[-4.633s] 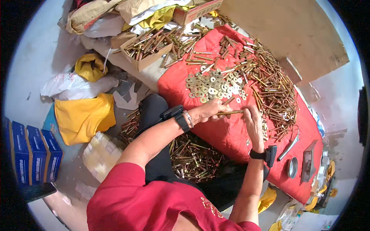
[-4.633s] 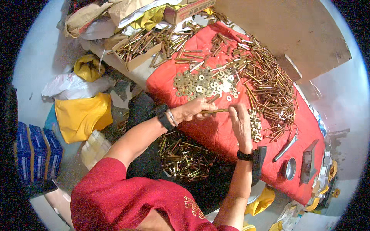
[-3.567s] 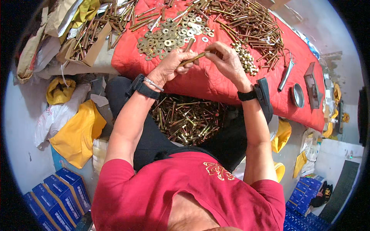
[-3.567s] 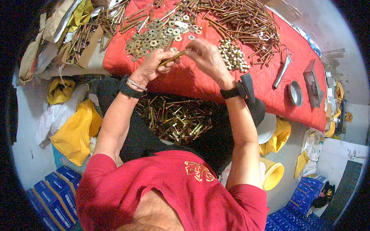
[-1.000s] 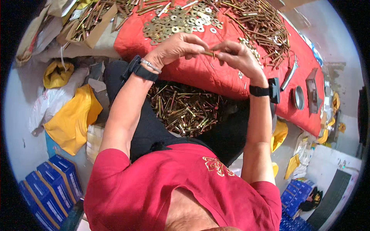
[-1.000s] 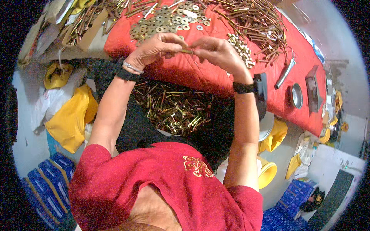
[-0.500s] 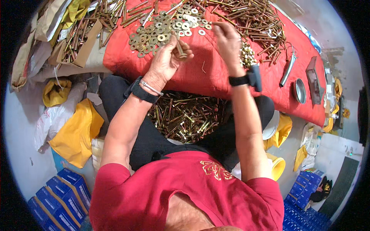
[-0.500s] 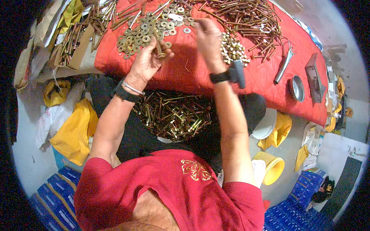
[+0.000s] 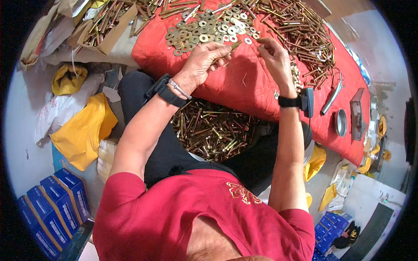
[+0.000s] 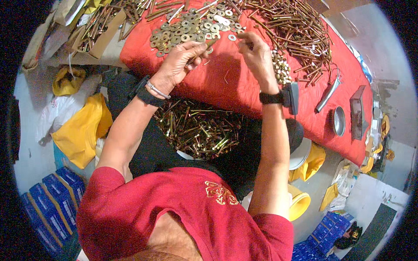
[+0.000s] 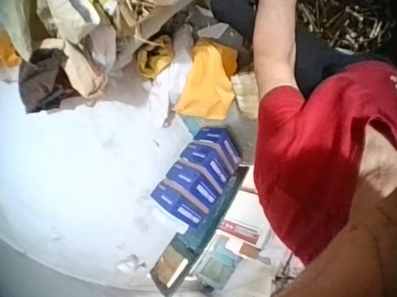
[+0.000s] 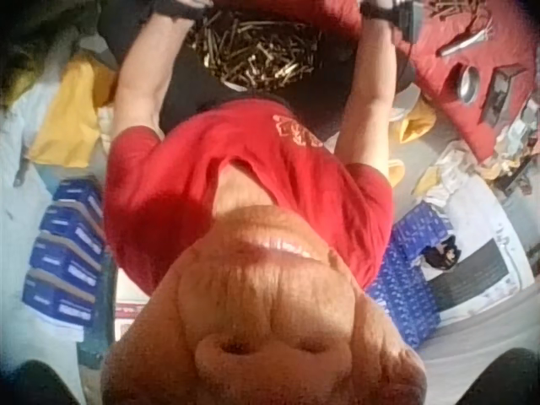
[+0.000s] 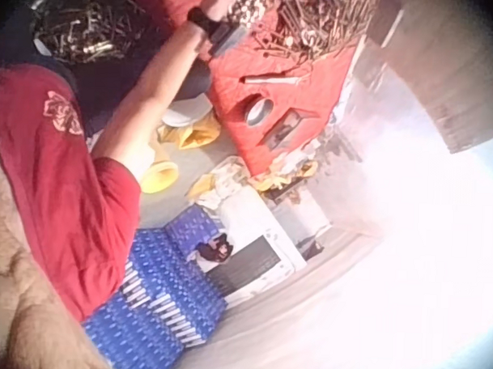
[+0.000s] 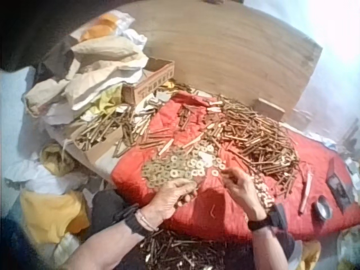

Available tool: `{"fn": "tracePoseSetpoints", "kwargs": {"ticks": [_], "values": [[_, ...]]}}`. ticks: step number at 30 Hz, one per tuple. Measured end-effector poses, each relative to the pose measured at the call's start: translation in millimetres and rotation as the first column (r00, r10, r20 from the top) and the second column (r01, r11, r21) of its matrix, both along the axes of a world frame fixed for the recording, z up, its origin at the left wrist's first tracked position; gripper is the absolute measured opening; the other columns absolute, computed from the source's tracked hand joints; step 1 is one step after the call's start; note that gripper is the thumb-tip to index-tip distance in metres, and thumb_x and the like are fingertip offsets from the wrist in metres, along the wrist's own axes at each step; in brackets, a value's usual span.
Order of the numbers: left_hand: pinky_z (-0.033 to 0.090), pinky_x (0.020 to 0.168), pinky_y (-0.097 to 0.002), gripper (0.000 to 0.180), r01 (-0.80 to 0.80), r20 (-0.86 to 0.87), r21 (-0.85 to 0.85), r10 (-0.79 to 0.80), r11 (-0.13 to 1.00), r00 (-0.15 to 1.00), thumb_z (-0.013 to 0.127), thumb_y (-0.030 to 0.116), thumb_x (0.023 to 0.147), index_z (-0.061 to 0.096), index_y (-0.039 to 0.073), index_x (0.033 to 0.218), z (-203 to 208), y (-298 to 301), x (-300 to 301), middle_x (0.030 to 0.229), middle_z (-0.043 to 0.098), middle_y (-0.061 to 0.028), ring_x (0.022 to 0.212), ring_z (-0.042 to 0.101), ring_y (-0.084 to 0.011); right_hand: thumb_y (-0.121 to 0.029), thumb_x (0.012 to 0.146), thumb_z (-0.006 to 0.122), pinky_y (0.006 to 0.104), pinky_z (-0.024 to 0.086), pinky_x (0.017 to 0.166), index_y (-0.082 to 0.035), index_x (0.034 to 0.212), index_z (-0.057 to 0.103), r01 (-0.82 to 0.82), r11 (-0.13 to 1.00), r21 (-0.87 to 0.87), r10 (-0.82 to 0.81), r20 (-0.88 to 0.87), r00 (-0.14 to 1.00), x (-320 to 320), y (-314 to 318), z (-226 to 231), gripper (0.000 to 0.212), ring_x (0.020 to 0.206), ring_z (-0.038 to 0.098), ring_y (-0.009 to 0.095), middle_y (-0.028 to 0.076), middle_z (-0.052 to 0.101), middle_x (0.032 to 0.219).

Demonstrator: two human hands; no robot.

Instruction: Assembling washers onto long metal bolts by hand.

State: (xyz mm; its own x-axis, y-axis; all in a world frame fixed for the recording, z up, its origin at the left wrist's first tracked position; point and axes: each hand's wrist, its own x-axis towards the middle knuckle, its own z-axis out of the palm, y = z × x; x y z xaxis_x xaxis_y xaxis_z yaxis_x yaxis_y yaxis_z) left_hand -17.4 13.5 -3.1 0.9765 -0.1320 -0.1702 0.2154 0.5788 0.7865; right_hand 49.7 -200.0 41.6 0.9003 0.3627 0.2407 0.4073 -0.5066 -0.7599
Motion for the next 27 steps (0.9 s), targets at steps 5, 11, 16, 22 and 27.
{"fn": "tracePoseSetpoints", "kwargs": {"ticks": [5, 11, 16, 22, 27], "values": [[0.032, 0.038, -0.0129, 0.013, 0.040, 0.064, 0.104, -0.047, 0.994, 0.997, 0.066, 0.020, 0.085, 0.065, 0.007, 0.087, 2, -1, -6, 0.072, 0.064, 0.0006, 0.051, 0.051, 0.0004, -0.005, 0.089, 0.055, 0.0239, 0.048, 0.073, -0.002, 0.099, 0.062, 0.019, 0.839, 0.544, 0.118, -0.215, 0.969, -34, 31, 4, 0.013, 0.077, 0.062, 0.013, 0.005, 0.065, 0.089], [0.031, 0.038, -0.0135, 0.011, 0.027, 0.107, 0.154, -0.044, 0.988, 0.993, 0.066, 0.020, 0.085, 0.066, 0.008, 0.087, 8, -5, -10, 0.069, 0.063, 0.0025, 0.050, 0.049, 0.0007, -0.002, 0.085, 0.061, 0.0212, 0.044, 0.071, -0.003, 0.095, 0.063, 0.009, 0.789, 0.614, 0.129, -0.181, 0.975, -40, 33, 0, 0.010, 0.077, 0.054, 0.008, 0.000, 0.060, 0.083], [0.031, 0.038, -0.0134, 0.012, 0.061, 0.142, 0.170, -0.086, 0.983, 0.986, 0.066, 0.021, 0.085, 0.066, 0.008, 0.085, 8, 0, -7, 0.068, 0.061, 0.0032, 0.051, 0.049, 0.0006, -0.003, 0.084, 0.062, 0.0223, 0.045, 0.066, -0.002, 0.095, 0.063, -0.053, 0.848, 0.528, 0.167, -0.172, 0.971, -40, 30, 11, 0.011, 0.074, 0.055, 0.009, 0.001, 0.060, 0.079], [0.036, 0.046, -0.0158, 0.015, 0.029, 0.218, 0.234, -0.082, 0.972, 0.973, 0.067, 0.021, 0.084, 0.066, 0.007, 0.083, 7, -2, -6, 0.069, 0.061, 0.0016, 0.054, 0.047, -0.0015, -0.021, 0.090, 0.055, 0.0300, 0.046, 0.054, 0.001, 0.088, 0.059, -0.040, 0.982, -0.184, 0.067, 0.144, 0.987, -36, 24, 19, 0.022, 0.059, 0.058, 0.018, 0.007, 0.058, 0.064], [0.037, 0.049, -0.0171, 0.016, 0.024, 0.203, 0.288, -0.085, 0.957, 0.976, 0.067, 0.021, 0.084, 0.066, 0.006, 0.081, 5, -1, -4, 0.069, 0.061, 0.0017, 0.054, 0.047, -0.0021, -0.028, 0.094, 0.048, 0.0317, 0.047, 0.066, -0.001, 0.101, 0.059, -0.103, 0.995, 0.011, 0.103, 0.027, 0.994, -31, 22, 27, 0.030, 0.074, 0.058, 0.025, 0.011, 0.059, 0.078]]}}
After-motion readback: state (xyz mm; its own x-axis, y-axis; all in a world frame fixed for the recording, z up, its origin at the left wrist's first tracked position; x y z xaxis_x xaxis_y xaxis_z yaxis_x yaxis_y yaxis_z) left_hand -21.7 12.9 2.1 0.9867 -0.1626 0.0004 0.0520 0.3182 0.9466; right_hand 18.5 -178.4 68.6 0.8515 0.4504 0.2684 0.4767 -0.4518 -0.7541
